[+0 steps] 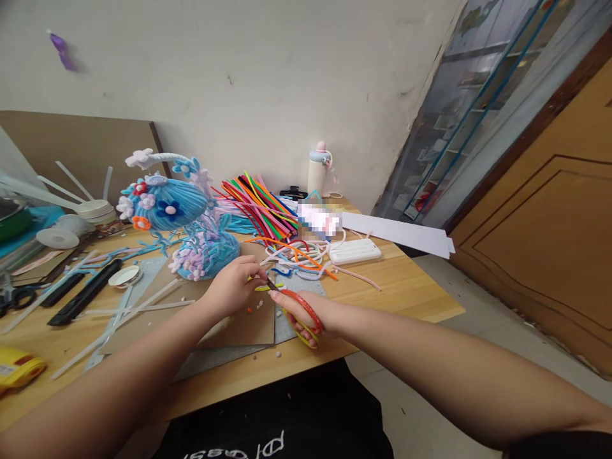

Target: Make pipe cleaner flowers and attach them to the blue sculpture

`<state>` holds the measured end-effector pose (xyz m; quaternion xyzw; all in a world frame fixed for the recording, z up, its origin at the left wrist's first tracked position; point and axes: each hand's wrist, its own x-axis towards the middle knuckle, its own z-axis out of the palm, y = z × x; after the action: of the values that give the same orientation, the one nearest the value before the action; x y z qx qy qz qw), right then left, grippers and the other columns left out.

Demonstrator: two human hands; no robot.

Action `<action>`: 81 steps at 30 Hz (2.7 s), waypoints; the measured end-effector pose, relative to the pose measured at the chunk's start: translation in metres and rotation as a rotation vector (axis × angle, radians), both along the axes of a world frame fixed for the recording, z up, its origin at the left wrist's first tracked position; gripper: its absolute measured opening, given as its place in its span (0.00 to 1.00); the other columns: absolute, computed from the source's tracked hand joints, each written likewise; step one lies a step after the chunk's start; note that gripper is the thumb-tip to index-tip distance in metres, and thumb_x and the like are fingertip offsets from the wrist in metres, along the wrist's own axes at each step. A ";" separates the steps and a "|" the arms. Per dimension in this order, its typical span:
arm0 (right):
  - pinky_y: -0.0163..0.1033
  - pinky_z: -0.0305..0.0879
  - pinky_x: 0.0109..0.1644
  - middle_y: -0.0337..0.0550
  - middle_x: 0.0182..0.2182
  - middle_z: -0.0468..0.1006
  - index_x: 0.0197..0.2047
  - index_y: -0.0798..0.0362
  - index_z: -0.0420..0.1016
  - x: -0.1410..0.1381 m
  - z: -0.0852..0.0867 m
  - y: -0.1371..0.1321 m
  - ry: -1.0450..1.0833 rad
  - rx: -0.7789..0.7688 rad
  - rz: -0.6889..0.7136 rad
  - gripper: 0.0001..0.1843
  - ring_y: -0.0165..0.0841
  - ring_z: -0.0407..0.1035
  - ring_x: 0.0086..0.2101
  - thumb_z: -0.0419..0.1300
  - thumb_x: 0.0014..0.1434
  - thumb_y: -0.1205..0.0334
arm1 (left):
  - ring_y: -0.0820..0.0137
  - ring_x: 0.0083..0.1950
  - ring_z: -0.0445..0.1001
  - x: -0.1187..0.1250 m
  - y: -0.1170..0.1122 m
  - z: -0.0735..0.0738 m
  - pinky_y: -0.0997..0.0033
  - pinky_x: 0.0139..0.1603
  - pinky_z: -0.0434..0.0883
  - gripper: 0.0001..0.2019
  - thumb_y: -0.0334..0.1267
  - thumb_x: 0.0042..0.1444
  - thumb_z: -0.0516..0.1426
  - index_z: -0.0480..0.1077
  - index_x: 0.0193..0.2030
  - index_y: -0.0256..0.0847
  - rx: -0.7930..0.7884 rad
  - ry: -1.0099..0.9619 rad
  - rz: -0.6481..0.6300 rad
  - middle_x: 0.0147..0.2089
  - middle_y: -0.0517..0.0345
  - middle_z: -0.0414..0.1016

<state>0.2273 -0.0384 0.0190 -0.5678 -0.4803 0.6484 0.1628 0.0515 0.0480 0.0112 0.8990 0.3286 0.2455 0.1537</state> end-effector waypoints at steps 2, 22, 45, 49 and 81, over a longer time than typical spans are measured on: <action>0.27 0.47 0.10 0.29 0.09 0.54 0.21 0.52 0.55 -0.001 -0.006 0.003 -0.013 -0.031 -0.035 0.30 0.21 0.48 0.09 0.43 0.55 0.32 | 0.66 0.39 0.68 0.001 0.001 -0.002 0.70 0.39 0.63 0.05 0.29 0.51 0.57 0.73 0.29 0.41 0.000 0.021 0.009 0.32 0.56 0.70; 0.39 0.57 0.34 0.53 0.35 0.76 0.34 0.55 0.74 -0.011 0.016 0.037 -1.040 0.746 0.122 0.19 0.42 0.70 0.36 0.53 0.58 0.48 | 0.79 0.23 0.54 -0.058 -0.051 0.024 0.78 0.23 0.52 0.10 0.41 0.46 0.63 0.69 0.30 0.38 -1.121 -0.781 0.110 0.26 0.63 0.61; 0.32 0.51 0.25 0.34 0.16 0.64 0.24 0.54 0.70 -0.011 -0.037 0.056 -0.476 0.990 -0.229 0.15 0.26 0.58 0.20 0.53 0.58 0.55 | 0.65 0.35 0.71 -0.141 -0.076 0.011 0.71 0.32 0.61 0.07 0.33 0.43 0.54 0.73 0.26 0.45 -0.568 0.608 0.544 0.33 0.59 0.76; 0.32 0.51 0.25 0.35 0.16 0.65 0.25 0.54 0.71 -0.012 -0.038 0.055 -0.470 0.984 -0.239 0.16 0.27 0.58 0.20 0.53 0.58 0.54 | 0.66 0.34 0.71 -0.143 -0.072 0.005 0.71 0.32 0.62 0.07 0.34 0.41 0.55 0.74 0.26 0.46 -0.572 0.611 0.536 0.33 0.59 0.76; 0.33 0.51 0.23 0.36 0.15 0.66 0.26 0.54 0.72 -0.012 -0.045 0.056 -0.483 0.970 -0.175 0.17 0.29 0.60 0.19 0.52 0.57 0.52 | 0.68 0.27 0.72 -0.140 -0.045 0.008 0.74 0.25 0.61 0.05 0.32 0.35 0.59 0.75 0.23 0.42 -0.717 0.659 0.361 0.22 0.60 0.75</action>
<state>0.2154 0.0178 -0.0264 -0.5982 -0.6989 0.1877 0.3442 -0.0887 0.0032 0.0190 0.7482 0.5730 -0.1561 0.2957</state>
